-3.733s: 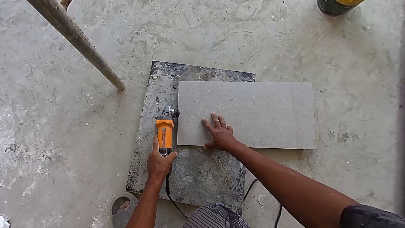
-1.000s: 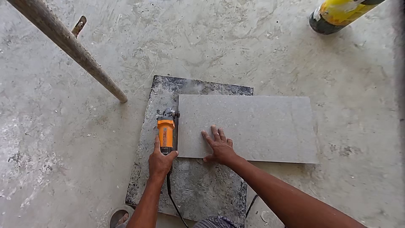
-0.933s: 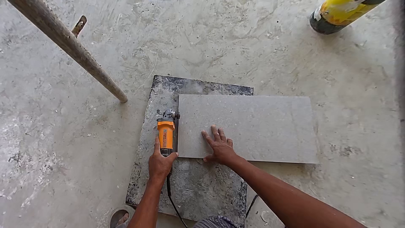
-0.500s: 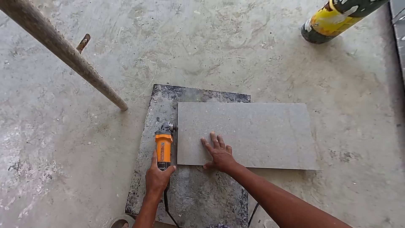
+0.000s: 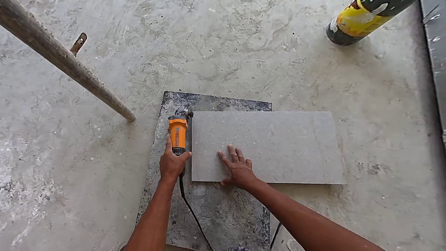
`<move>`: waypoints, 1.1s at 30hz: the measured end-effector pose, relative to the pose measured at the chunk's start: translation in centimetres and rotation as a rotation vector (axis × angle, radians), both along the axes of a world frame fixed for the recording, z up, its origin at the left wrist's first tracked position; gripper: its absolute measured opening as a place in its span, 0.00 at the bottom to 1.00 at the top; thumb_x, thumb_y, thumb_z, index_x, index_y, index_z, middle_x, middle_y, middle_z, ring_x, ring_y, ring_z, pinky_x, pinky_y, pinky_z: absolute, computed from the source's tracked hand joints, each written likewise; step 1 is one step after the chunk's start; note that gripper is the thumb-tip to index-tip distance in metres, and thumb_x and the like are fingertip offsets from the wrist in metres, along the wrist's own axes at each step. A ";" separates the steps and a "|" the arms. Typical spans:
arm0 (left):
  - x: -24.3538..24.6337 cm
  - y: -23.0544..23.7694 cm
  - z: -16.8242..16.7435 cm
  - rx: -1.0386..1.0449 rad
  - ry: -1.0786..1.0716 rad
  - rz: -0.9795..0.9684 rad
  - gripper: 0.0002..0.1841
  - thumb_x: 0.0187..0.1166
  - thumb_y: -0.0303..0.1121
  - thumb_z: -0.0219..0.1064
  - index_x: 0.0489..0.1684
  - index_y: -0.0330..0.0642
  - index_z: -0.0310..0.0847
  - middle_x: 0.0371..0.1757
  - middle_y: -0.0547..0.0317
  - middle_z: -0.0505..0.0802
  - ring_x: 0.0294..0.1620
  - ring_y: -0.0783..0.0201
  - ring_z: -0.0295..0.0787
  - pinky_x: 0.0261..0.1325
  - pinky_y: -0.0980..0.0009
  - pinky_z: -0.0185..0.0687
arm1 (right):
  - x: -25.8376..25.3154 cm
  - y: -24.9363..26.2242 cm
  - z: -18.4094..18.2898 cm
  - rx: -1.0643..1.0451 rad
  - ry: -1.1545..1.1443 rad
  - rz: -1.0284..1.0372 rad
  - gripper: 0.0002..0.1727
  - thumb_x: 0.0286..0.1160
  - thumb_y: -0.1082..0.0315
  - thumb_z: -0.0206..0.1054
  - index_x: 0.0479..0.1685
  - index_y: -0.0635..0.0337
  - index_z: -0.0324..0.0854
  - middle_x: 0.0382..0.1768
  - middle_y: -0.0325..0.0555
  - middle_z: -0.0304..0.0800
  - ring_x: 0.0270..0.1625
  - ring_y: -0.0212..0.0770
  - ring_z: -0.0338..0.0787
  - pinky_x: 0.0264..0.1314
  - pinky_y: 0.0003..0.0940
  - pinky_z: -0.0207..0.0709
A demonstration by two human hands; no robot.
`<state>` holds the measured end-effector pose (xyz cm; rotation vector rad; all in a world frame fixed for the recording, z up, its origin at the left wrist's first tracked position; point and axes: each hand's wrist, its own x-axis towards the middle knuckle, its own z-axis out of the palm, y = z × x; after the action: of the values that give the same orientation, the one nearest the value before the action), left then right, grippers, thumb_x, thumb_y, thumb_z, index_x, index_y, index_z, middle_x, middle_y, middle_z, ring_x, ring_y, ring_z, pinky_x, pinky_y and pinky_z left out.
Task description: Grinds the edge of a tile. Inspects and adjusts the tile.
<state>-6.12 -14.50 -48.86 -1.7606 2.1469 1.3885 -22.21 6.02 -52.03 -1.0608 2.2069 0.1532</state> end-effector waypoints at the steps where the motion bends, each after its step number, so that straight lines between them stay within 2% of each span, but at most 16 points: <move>1: 0.0 0.1 0.0 0.007 -0.001 0.003 0.57 0.64 0.51 0.84 0.97 0.63 0.48 0.55 0.39 0.93 0.52 0.40 0.92 0.54 0.35 0.84 | 0.0 0.0 0.1 0.002 -0.001 0.000 0.72 0.45 0.42 0.91 0.97 0.26 0.41 0.98 0.50 0.22 0.97 0.65 0.27 0.83 0.78 0.51; 4: 0.5 0.6 -0.1 0.017 -0.005 0.007 0.56 0.64 0.51 0.84 0.97 0.64 0.48 0.54 0.39 0.93 0.52 0.40 0.92 0.55 0.35 0.84 | 0.1 -0.1 0.3 0.003 -0.009 -0.005 0.71 0.46 0.42 0.90 0.97 0.26 0.42 0.98 0.50 0.22 0.97 0.65 0.27 0.83 0.78 0.50; 9: 2.0 2.1 0.2 0.016 -0.033 0.008 0.55 0.64 0.50 0.84 0.96 0.64 0.51 0.51 0.38 0.93 0.48 0.39 0.92 0.50 0.34 0.84 | -0.1 0.2 -0.3 -0.007 -0.020 -0.005 0.72 0.46 0.42 0.91 0.98 0.26 0.41 0.98 0.50 0.21 0.97 0.66 0.26 0.82 0.80 0.50; 13: 3.6 3.5 0.4 0.039 -0.067 0.008 0.57 0.64 0.52 0.84 0.97 0.66 0.48 0.51 0.39 0.93 0.48 0.40 0.92 0.51 0.35 0.84 | -0.1 0.2 -0.3 -0.006 -0.017 -0.003 0.72 0.46 0.43 0.91 0.98 0.26 0.41 0.98 0.49 0.21 0.97 0.66 0.27 0.82 0.80 0.50; 19: 6.3 6.0 0.7 0.061 -0.069 0.027 0.57 0.63 0.51 0.85 0.96 0.65 0.49 0.51 0.40 0.93 0.48 0.42 0.92 0.53 0.37 0.85 | -0.1 0.1 0.0 -0.016 -0.023 -0.007 0.72 0.46 0.44 0.91 0.98 0.29 0.42 0.98 0.52 0.23 0.97 0.68 0.28 0.82 0.82 0.49; 33: 10.3 9.4 1.4 0.088 -0.113 0.019 0.57 0.62 0.51 0.85 0.97 0.66 0.49 0.48 0.43 0.94 0.46 0.45 0.93 0.51 0.39 0.86 | -0.1 0.0 -0.1 -0.007 -0.026 -0.002 0.73 0.47 0.44 0.91 0.98 0.29 0.41 0.98 0.52 0.20 0.97 0.68 0.27 0.81 0.82 0.48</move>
<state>4.16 -5.14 -47.45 -1.7860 1.9866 1.3313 -22.29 6.06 -52.11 -1.0587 2.1867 0.1295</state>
